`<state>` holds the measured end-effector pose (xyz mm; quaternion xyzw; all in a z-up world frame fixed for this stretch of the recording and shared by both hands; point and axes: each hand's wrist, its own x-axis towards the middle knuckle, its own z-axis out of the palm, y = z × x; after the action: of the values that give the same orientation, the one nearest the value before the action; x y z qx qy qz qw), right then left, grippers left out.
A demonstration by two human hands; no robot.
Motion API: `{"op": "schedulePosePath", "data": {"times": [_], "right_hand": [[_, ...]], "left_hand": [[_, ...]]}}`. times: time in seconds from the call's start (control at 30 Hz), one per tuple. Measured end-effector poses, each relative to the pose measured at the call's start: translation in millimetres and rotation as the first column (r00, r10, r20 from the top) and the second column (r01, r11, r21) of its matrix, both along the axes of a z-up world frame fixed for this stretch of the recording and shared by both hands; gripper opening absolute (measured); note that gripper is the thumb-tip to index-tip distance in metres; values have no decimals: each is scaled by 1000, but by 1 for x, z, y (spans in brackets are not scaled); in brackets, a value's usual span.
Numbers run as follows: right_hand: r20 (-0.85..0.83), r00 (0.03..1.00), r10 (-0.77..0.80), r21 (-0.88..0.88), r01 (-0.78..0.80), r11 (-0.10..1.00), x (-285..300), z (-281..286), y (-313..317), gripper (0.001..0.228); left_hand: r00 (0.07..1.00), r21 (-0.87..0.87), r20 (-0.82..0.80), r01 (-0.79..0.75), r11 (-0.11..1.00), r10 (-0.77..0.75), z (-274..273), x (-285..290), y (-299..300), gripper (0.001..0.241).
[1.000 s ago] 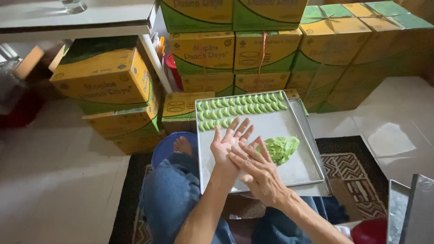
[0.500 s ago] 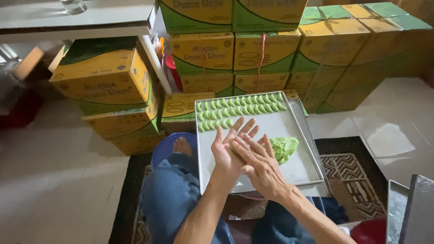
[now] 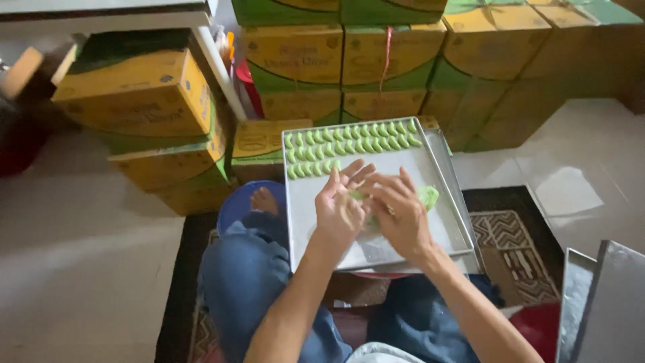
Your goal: Shaping small pieces of green pastry dough into crescent shapes and arranging them in rows on a metal tray.
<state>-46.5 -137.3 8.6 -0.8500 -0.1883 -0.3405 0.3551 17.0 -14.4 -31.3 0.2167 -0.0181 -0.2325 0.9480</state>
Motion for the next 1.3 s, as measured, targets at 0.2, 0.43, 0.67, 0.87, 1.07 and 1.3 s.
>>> {"op": "schedulePosePath", "data": {"times": [0.2,0.43,0.67,0.87,1.07,1.3], "right_hand": [[-79,995,-60,135,71,988,8,9,-19,17],[-99,995,19,143,-5,990,6,17,-20,26],[-91,996,22,209,-3,978,12,16,-16,19],[-133,991,33,206,-5,979,22,14,-20,18],[-199,978,64,161,-32,986,68,24,-30,21],[-376,915,143,-63,-179,982,126,3,-34,17]], "left_hand": [[988,314,150,-90,945,44,15,-15,4,34],[974,312,225,-96,945,25,26,-25,9,31],[985,238,173,-26,971,-16,27,-29,7,32],[992,222,122,-15,975,-13,21,-25,5,31],[996,291,89,-2,957,-25,9,-25,8,30],[998,396,53,13,918,-37,1,-28,1,31]]}}
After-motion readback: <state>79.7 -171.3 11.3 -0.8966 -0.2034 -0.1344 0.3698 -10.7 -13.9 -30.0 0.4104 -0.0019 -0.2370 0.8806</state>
